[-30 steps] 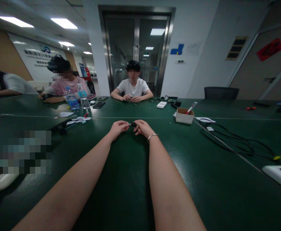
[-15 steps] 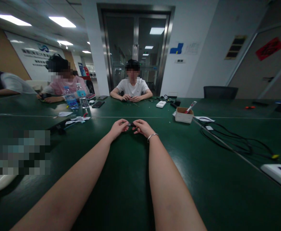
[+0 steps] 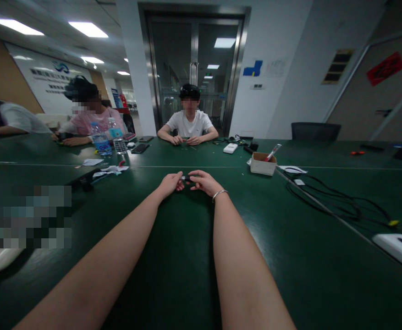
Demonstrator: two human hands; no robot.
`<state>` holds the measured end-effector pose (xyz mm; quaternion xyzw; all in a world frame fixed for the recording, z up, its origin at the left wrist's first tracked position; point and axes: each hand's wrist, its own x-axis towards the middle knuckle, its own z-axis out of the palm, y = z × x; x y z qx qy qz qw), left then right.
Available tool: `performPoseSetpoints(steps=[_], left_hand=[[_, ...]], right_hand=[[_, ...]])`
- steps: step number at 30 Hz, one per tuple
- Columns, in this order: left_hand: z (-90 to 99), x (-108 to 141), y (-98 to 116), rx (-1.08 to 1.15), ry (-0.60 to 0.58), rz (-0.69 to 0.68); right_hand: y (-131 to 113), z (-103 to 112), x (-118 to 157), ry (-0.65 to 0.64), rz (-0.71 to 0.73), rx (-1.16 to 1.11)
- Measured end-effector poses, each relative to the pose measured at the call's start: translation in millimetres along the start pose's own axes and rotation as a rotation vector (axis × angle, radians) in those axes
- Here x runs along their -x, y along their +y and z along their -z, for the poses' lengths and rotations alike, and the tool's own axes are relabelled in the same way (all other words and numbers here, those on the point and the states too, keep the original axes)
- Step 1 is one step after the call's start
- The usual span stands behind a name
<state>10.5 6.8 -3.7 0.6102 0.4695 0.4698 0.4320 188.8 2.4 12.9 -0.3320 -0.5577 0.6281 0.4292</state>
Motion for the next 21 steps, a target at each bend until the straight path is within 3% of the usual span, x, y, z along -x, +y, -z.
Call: performPoseSetpoints(steps=[13, 21], left_hand=[[5.4, 0.2, 7.9, 0.070, 0.137, 0.117], [1.5, 1.4, 5.5, 0.030, 0.062, 0.072]], right_hand=[[2.3, 2.6, 1.5, 0.023, 0.073, -0.047], [2.0, 0.1, 0.7, 0.016, 0.042, -0.007]])
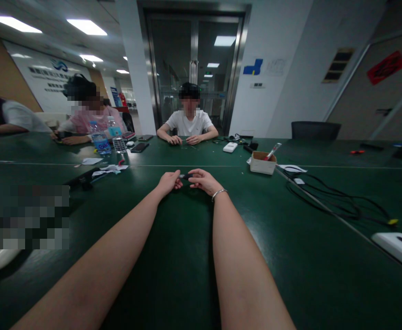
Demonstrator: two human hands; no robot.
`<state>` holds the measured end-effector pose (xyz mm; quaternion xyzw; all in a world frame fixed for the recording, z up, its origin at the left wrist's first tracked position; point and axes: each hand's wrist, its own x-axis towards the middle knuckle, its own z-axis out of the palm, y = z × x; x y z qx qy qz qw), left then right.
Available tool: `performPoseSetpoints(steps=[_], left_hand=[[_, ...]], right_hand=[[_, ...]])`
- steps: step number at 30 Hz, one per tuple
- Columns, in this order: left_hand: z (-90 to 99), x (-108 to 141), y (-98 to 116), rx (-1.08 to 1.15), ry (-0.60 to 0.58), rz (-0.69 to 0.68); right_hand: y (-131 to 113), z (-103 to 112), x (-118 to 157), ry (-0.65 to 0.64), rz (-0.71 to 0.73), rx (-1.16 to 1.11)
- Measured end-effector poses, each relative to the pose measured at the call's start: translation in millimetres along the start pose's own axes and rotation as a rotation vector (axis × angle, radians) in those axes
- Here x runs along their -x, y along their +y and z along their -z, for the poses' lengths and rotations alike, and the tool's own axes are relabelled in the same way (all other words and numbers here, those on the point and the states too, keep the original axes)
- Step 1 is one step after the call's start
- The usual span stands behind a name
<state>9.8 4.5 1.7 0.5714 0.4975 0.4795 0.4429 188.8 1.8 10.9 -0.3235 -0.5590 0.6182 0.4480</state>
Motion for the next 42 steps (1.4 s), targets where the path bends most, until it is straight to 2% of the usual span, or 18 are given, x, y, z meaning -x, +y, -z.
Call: performPoseSetpoints(steps=[6, 14, 20, 27, 32, 36, 42], left_hand=[[-2.8, -3, -5, -0.029, -0.009, -0.012], [-1.7, -5, -11, -0.069, -0.036, -0.100], [-3.3, 2, -6, 0.041, -0.048, -0.131], [-3.5, 5, 0, 0.065, -0.013, -0.139], [-4.6, 4, 2, 0.071, -0.032, -0.034], [-4.9, 5, 3, 0.059, -0.039, -0.093], [-3.7, 2, -1, 0.012, -0.024, -0.103]], right_hand=[[-2, -1, 2, 0.012, -0.016, 0.008], [0, 0, -1, 0.072, -0.033, -0.002], [4, 0, -5, 0.107, -0.043, -0.006], [3, 0, -6, 0.087, -0.065, 0.023], [5, 2, -8, 0.072, -0.048, 0.014], [5, 1, -7, 0.074, -0.043, 0.010], [3, -1, -5, 0.090, -0.054, 0.012]])
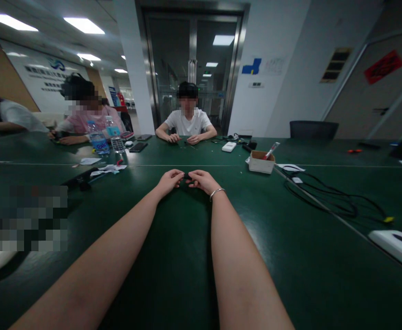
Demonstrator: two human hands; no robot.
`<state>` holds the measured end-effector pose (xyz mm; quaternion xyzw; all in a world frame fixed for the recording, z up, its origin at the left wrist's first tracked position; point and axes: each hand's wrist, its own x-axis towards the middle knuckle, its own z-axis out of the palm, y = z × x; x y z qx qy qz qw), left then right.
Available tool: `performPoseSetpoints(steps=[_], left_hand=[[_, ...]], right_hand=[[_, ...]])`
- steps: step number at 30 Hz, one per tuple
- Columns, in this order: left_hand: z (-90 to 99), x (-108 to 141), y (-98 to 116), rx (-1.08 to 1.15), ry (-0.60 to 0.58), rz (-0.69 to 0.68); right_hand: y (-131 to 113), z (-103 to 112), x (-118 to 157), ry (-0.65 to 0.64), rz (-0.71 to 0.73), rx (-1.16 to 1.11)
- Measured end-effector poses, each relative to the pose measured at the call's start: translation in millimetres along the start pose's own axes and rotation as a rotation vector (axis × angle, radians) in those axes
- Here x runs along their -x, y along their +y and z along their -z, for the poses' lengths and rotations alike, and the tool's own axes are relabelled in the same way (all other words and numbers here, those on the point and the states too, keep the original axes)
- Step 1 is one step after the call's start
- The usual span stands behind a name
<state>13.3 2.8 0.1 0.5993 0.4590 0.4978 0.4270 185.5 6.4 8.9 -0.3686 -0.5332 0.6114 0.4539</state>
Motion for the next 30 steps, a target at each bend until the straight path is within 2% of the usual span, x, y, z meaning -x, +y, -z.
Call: performPoseSetpoints(steps=[12, 16, 20, 23, 27, 30], left_hand=[[-1.0, 1.5, 4.2, 0.029, 0.018, 0.067], [-1.3, 1.3, 3.4, -0.004, 0.040, 0.011], [-2.1, 2.2, 3.1, 0.000, -0.002, 0.022], [-1.8, 3.1, 3.3, -0.015, -0.009, -0.050], [-1.0, 2.3, 2.9, 0.002, -0.015, 0.029], [-0.9, 1.2, 2.6, -0.042, -0.013, 0.018]], right_hand=[[2.4, 1.6, -2.3, -0.003, 0.009, -0.035], [3.8, 2.5, -3.2, -0.014, 0.027, -0.035], [3.6, 1.9, -3.1, -0.004, 0.027, -0.020], [2.5, 1.2, -2.1, -0.008, 0.025, -0.018], [2.9, 1.4, -2.2, -0.013, 0.022, -0.025], [4.5, 2.3, -3.6, -0.015, 0.028, -0.028]])
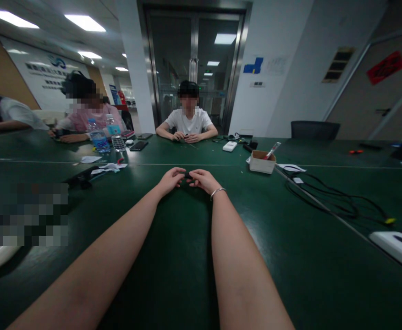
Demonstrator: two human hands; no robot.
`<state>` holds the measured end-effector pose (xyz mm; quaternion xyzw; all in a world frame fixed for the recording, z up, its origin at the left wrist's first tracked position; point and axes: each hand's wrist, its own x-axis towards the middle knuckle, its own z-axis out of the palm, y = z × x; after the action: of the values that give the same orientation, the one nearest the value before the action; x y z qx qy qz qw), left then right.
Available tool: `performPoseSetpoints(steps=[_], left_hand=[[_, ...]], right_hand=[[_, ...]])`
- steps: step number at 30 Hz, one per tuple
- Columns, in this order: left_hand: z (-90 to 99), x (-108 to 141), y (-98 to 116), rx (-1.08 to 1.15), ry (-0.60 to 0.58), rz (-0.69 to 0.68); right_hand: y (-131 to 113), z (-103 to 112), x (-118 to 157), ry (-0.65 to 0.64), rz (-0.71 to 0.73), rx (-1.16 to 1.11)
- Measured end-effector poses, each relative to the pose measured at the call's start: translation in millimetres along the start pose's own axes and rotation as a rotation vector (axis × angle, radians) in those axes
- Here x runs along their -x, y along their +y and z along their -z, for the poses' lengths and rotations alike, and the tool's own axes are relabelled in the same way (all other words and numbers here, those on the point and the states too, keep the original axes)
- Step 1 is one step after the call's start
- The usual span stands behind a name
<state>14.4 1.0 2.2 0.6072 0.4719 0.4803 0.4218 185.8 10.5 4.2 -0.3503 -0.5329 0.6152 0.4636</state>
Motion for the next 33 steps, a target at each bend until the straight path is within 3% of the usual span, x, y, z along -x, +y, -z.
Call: performPoseSetpoints(steps=[33], left_hand=[[0.2, -0.2, -0.3, 0.022, -0.019, -0.021]], right_hand=[[-1.8, -0.4, 1.0, -0.007, -0.010, 0.003]])
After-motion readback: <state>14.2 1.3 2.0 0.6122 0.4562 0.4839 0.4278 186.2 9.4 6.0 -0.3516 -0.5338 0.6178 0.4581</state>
